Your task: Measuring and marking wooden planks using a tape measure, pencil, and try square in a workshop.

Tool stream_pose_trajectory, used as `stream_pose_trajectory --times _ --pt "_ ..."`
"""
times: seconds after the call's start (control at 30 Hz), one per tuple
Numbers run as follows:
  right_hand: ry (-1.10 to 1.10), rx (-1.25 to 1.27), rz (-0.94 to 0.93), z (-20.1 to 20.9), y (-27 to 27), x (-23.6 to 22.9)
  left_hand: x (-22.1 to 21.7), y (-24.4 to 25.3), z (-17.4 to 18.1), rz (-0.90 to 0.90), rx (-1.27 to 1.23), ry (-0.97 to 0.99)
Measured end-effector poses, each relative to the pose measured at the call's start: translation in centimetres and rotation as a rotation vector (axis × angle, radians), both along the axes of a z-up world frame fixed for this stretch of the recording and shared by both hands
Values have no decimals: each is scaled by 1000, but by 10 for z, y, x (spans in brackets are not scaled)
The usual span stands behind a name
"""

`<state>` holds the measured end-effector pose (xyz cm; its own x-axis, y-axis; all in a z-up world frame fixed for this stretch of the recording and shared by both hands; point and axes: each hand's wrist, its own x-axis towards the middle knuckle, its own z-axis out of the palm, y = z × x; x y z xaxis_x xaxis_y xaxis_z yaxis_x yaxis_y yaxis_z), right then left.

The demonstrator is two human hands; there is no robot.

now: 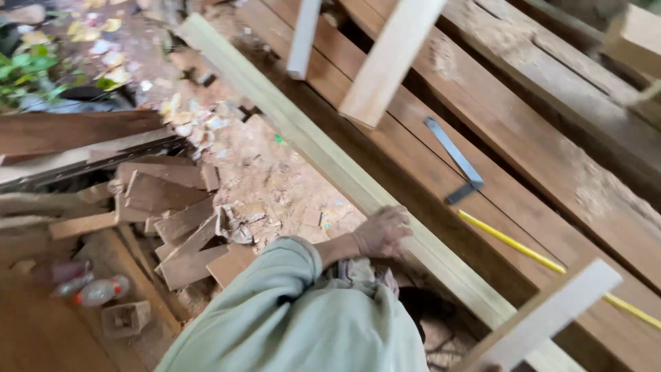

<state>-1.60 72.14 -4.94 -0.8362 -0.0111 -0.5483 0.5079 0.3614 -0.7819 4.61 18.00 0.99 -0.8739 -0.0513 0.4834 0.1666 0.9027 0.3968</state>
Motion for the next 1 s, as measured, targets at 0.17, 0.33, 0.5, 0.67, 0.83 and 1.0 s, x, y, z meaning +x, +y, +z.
stream_pose_trajectory --times 0.17,0.33,0.5,0.67,0.83,1.0 --pt "154 429 -345 103 -41 58 -9 9 28 -65 172 6" --pt "72 393 -329 179 -97 47 -36 36 33 -28 176 -79" --pt "39 350 -396 137 -62 50 -78 79 36 -200 215 -92" --pt "86 270 -396 179 -72 28 -129 134 42 -353 148 -164" --pt "188 382 -200 226 -53 -12 -201 152 10 -209 -5 -263" --pt "245 228 -288 204 16 -51 -245 162 -28 -67 -189 -431"
